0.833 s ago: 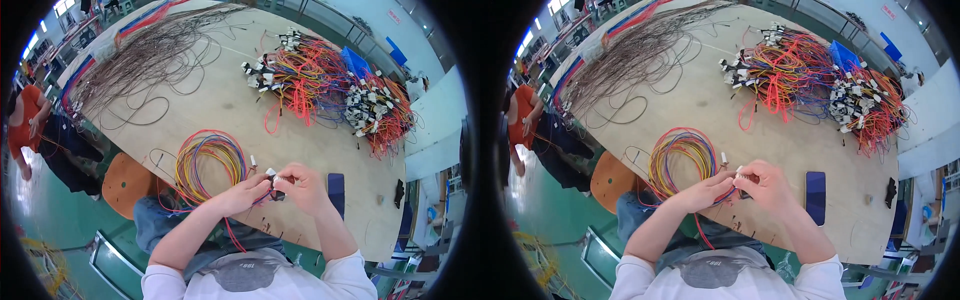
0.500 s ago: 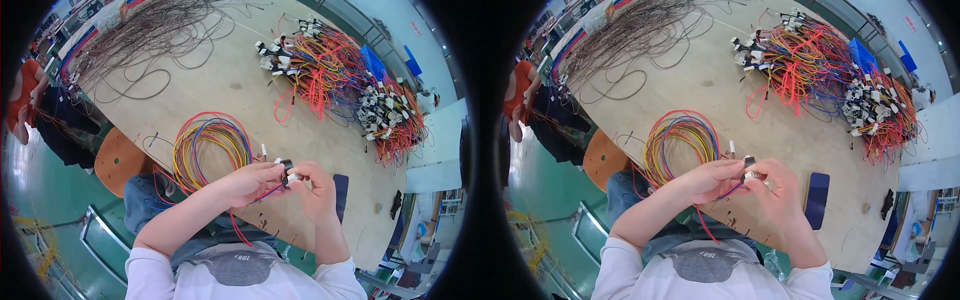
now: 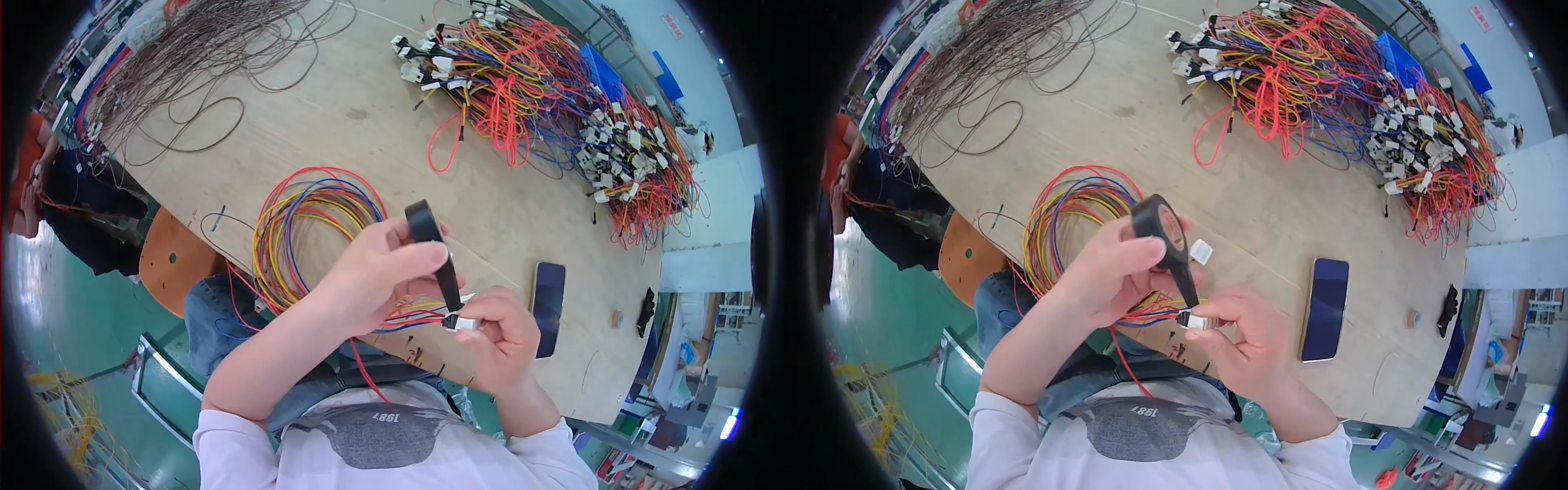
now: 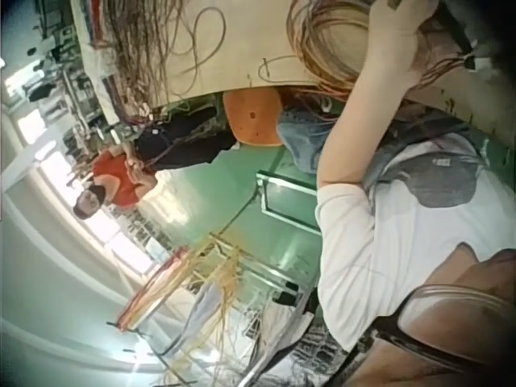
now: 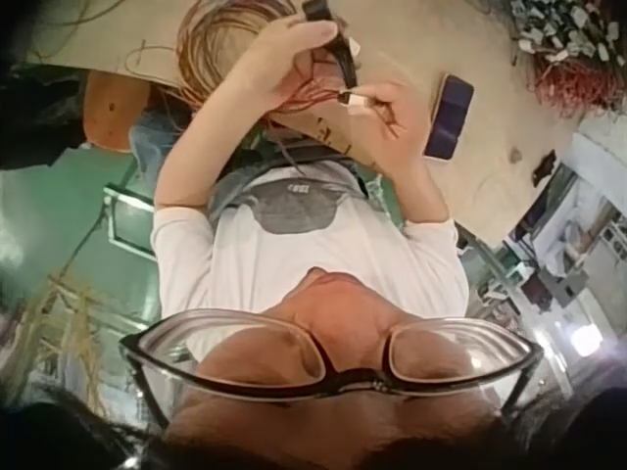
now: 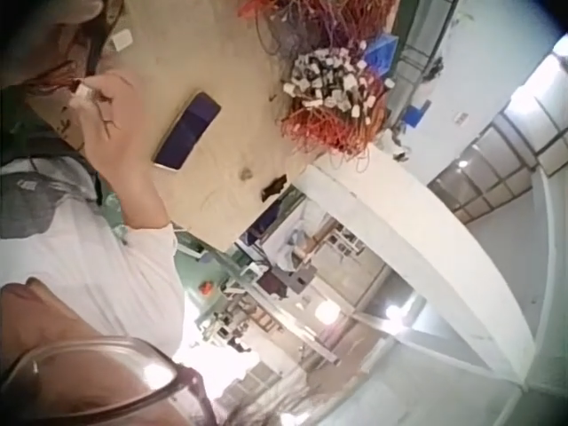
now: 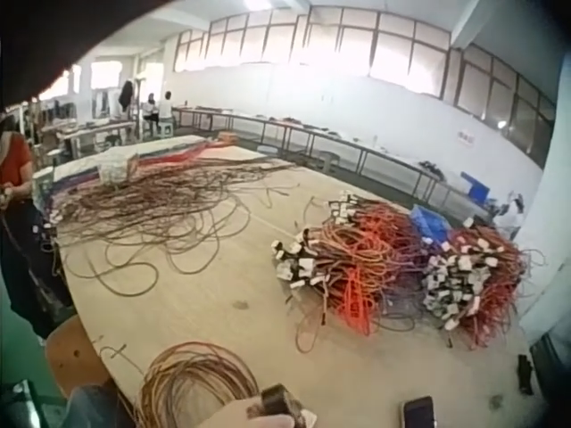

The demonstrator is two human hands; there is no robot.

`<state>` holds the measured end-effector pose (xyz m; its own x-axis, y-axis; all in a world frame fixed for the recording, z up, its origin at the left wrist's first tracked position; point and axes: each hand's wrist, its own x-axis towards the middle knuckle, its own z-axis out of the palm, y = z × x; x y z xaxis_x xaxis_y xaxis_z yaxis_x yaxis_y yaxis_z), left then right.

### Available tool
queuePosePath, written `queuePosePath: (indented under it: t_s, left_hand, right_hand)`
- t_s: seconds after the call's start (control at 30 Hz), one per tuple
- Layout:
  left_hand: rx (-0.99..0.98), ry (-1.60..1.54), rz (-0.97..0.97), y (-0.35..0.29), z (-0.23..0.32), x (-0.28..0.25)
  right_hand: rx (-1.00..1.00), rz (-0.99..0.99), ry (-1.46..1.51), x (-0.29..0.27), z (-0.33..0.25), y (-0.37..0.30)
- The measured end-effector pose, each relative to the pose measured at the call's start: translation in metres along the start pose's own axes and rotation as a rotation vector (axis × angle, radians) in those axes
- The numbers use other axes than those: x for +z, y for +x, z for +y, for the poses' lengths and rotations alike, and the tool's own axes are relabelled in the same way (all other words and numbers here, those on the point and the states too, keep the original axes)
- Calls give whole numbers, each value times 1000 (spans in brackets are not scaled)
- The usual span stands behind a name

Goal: Assembling a wiring harness by bundling colored wires together and securing them with electrical tape.

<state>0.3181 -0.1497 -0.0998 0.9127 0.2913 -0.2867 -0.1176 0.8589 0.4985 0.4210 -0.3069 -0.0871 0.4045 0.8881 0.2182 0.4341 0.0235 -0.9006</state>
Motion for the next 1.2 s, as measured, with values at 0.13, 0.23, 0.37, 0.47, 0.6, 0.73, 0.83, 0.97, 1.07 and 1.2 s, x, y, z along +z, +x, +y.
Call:
queuePosePath:
  t_s: [0.13,0.23,0.37,0.47,0.6,0.73,0.83,0.97,1.07,1.2]
  left_hand:
    - [93,382,3,-19,12,18]
    - [185,567,-84,-27,15,21]
    - [238,625,-83,-33,11,26]
    - [309,693,-198,-37,7,19]
    - [369,797,-201,-50,4,14]
    - [418,859,-294,-59,4,6]
    - [380,856,-233,-62,7,8]
    - [371,910,-195,-65,10,11]
    - [339,1142,-133,-70,9,21]
    - [722,1383,-183,-74,-14,20]
  right_hand:
    - [47,54,286,4,8,-8]
    - [99,60,358,7,4,-9]
    - [224,56,417,6,-1,-9]
    - [312,3,476,4,-3,-7]
    - [358,-44,520,-1,-2,-5]
    - [379,-147,676,-3,-1,-2]
    - [364,-176,679,-2,-2,2]
    - [374,-195,675,-1,-2,0]
    - [472,-135,680,4,-3,1]
    - [538,-100,660,9,-4,7]
